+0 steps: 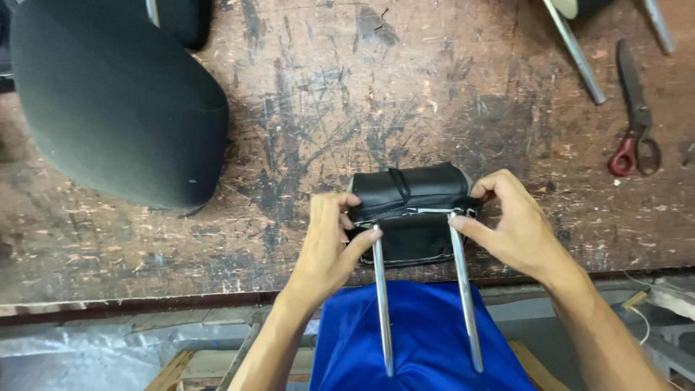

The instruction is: The person fits leather covers onto foam car headrests. They stretch a cover over each foam pad, insert the metal support rods through the cover's openings, and tuck the cover edges around the pad before setting the finished headrest on the table and picking up the next one.

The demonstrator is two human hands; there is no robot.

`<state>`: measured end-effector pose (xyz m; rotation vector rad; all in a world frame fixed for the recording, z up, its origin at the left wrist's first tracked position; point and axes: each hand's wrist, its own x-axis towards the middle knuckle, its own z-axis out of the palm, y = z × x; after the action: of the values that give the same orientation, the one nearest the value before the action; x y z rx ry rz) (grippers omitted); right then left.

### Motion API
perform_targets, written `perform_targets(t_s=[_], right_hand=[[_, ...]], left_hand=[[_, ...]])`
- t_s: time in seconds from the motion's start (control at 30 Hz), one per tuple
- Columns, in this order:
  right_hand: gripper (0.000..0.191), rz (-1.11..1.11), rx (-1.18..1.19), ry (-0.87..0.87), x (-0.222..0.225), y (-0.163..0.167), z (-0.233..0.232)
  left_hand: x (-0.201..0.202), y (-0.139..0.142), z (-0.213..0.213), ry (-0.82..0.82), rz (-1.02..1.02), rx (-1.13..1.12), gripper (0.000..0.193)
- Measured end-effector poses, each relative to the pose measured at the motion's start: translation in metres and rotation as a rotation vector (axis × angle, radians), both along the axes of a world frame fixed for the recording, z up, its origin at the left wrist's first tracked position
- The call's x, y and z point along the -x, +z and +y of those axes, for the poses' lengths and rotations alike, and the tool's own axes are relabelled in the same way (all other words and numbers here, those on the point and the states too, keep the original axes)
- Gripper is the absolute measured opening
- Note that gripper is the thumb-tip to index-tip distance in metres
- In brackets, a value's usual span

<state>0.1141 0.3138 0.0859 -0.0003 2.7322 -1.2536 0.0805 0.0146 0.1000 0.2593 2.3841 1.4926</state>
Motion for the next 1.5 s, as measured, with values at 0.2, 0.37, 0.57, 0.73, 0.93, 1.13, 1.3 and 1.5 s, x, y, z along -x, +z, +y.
perform_targets(t_s=[0.2, 0.37, 0.57, 0.73, 0.93, 1.13, 1.3, 1.5], right_hand=[[0.036, 0.049, -0.166, 0.027, 0.005, 0.01, -0.015], [0.04, 0.19, -0.27, 0.156, 0.015, 0.026, -0.021], [0.047, 0.065, -0.234, 0.043, 0.021, 0.029, -0.035], [0.037, 0.074, -0.264, 0.063, 0.007, 0.018, -0.03], [0.042, 0.048, 0.085, 0.032, -0.022, -0.008, -0.002], [0.1, -0.385, 0.355, -0.11, -0.019, -0.052, 0.017], [0.103, -0.364, 0.57, -0.002, -0.003, -0.034, 0.001], [0.091, 0.211, 1.088, -0.059, 0.015, 0.066, -0.009]], left_hand=[[0.005, -0.016, 0.007, -0.004, 0.124, 0.068, 0.035], [0.001, -0.017, 0.006, -0.022, 0.238, 0.07, 0.024], [0.006, -0.011, 0.002, -0.211, 0.367, 0.033, 0.014], [0.0, -0.006, -0.008, -0.326, 0.373, 0.109, 0.013], [-0.013, -0.031, -0.016, -0.216, 0.164, -0.094, 0.011], [-0.019, -0.065, -0.02, 0.226, -0.175, -0.069, 0.045], [-0.013, -0.05, 0.008, 0.131, -0.255, -0.233, 0.082], [0.029, 0.048, 0.022, 0.13, -0.249, -0.831, 0.113]])
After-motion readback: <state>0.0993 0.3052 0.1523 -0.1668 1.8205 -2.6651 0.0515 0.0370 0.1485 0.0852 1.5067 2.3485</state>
